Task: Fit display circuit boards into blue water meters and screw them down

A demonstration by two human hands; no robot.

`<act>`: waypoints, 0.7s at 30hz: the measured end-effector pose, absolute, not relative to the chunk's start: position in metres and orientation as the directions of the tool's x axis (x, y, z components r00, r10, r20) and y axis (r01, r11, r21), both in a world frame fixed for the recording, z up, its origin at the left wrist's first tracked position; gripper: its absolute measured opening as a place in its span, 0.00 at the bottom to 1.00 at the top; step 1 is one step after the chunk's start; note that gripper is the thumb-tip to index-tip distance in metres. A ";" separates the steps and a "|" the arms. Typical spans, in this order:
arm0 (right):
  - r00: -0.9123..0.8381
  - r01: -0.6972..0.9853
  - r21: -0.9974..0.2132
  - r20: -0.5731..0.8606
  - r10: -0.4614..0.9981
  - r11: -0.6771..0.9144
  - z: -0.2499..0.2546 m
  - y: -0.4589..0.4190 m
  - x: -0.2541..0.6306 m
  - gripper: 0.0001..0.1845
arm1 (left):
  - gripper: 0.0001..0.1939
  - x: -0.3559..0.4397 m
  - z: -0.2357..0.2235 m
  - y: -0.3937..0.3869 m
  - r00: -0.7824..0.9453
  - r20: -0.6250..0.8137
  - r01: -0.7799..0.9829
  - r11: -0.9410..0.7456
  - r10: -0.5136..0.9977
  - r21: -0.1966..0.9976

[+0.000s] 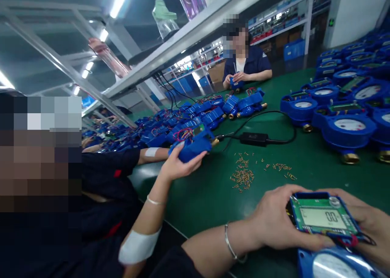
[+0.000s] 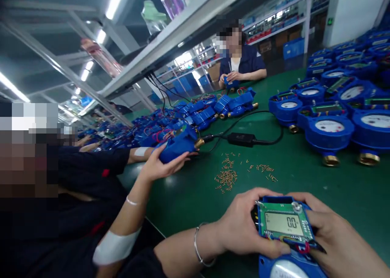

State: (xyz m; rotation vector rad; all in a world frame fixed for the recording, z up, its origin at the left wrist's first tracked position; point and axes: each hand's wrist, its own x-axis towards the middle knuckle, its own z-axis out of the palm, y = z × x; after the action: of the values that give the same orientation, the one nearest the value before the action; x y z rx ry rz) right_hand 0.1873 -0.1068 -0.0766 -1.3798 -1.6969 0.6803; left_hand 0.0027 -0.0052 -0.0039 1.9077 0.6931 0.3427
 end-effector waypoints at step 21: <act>0.223 0.227 -0.971 -0.021 0.975 -0.072 -0.024 -0.141 0.182 0.30 | 0.32 0.009 -0.011 0.009 0.816 0.153 0.176 -0.492 0.557 0.853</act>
State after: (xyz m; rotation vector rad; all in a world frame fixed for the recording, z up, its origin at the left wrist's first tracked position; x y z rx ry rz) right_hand 0.1824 -0.1410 -0.0237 -1.5114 -1.1854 0.9556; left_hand 0.0092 0.0089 -0.0106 2.0676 0.5394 0.5176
